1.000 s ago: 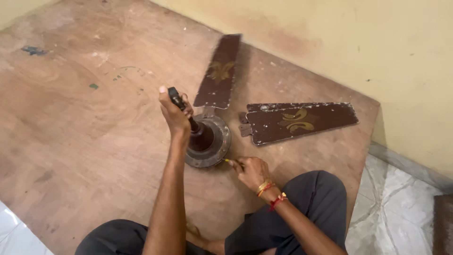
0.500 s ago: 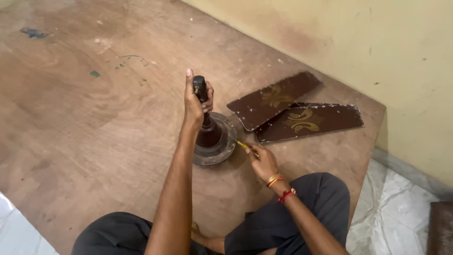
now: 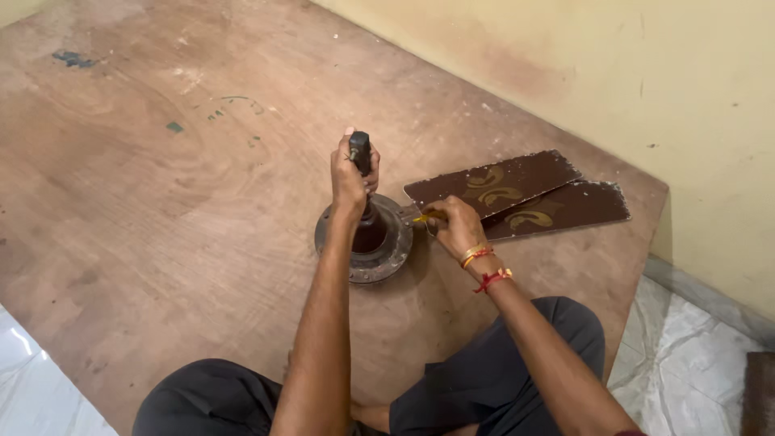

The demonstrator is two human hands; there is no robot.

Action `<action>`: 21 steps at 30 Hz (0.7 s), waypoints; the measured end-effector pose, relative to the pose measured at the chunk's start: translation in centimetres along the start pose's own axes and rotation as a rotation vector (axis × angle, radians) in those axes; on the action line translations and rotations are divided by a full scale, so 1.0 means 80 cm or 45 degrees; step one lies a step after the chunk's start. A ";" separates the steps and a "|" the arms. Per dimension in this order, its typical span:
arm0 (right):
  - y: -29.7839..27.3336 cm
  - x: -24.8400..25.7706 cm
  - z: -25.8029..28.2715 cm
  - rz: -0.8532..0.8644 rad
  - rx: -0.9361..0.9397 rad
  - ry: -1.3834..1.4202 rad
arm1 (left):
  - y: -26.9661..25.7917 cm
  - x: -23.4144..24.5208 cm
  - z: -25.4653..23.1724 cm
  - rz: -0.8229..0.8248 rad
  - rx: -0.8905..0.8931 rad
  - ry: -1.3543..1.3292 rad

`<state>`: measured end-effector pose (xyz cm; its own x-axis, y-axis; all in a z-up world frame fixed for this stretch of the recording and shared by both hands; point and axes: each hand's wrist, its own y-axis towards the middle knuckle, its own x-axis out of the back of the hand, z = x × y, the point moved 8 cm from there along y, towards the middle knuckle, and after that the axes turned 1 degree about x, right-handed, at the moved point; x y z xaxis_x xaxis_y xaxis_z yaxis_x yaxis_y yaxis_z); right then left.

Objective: The person sits on the floor and uses a screwdriver to remove screws from the central hub of a ceiling fan. They detach the fan blades one by one and place them on the floor.

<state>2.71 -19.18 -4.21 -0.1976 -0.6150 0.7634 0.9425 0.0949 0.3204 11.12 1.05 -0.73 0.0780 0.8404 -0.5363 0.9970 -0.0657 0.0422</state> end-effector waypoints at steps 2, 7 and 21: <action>0.004 -0.004 0.002 0.065 -0.027 -0.018 | -0.002 -0.003 -0.002 0.014 0.010 -0.008; 0.009 -0.005 0.010 0.117 -0.056 -0.093 | -0.011 -0.008 0.000 -0.017 0.013 0.021; 0.049 -0.057 0.049 0.414 0.258 -0.589 | -0.022 -0.013 -0.006 0.029 0.004 0.099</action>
<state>6.24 -12.93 -4.19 -0.0477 -0.1289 0.9905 0.9131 0.3964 0.0955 9.30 0.52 0.16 0.1006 0.8778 -0.4683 0.9949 -0.0869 0.0508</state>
